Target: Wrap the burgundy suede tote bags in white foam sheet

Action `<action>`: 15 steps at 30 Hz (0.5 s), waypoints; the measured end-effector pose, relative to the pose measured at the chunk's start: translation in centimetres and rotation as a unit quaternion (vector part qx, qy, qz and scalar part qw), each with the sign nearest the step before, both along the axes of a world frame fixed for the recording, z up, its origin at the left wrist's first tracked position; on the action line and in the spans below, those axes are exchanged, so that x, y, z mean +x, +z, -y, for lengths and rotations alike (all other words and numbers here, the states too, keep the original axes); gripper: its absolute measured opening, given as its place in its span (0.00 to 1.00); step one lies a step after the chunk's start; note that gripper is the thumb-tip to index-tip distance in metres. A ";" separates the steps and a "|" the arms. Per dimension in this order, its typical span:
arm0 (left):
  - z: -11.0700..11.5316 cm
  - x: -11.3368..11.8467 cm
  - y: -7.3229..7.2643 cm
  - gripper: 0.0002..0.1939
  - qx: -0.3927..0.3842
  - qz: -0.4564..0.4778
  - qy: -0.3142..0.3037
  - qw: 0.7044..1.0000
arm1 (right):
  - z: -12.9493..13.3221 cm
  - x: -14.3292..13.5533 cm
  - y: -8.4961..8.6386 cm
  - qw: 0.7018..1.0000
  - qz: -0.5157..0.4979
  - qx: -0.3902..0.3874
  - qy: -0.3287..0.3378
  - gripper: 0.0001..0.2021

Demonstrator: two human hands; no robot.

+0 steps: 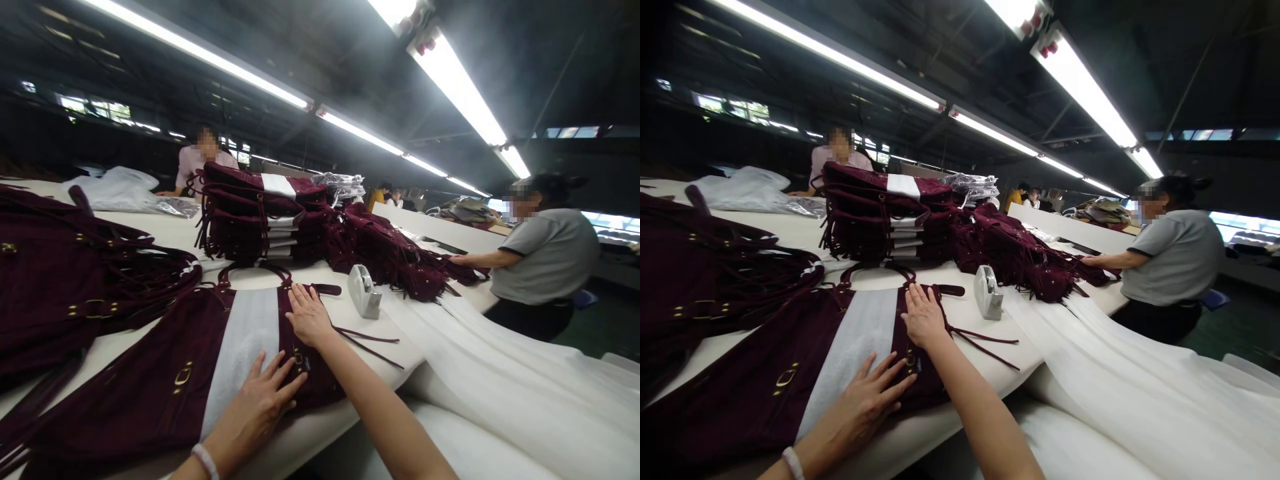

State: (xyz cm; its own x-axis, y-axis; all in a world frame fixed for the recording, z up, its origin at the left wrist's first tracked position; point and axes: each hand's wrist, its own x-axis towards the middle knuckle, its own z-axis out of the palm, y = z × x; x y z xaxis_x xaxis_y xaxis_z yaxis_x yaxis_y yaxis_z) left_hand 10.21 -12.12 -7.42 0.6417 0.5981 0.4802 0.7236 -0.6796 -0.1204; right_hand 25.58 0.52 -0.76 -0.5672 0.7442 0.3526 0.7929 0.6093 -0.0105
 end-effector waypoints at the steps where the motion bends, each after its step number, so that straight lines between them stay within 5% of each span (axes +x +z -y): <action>1: -0.1 -0.1 -0.2 0.26 0.012 -0.008 0.002 1.000 | -1.1 -0.1 -0.7 0.999 -0.001 -0.026 -0.029 0.29; 5: -0.6 -0.2 -1.1 0.28 0.039 -0.033 0.003 0.999 | -4.0 0.9 -4.0 0.979 -0.041 -0.145 -0.134 0.30; 8: -0.8 -0.2 -1.6 0.30 0.031 -0.033 0.010 0.999 | -4.7 1.3 -5.7 0.972 -0.079 -0.154 -0.157 0.30; 15: -0.5 -0.2 -1.0 0.31 0.061 -0.039 0.016 0.997 | -5.8 0.6 -4.9 0.936 -0.255 -0.075 -0.230 0.19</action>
State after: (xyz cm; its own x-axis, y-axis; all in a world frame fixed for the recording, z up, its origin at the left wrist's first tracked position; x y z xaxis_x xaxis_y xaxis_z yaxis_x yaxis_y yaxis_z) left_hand 10.05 -11.58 -8.40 0.6607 0.5596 0.5004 0.7305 -0.6327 -0.2570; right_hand 26.21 6.31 -5.69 0.0383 0.9313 0.3624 0.8400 0.1664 -0.5164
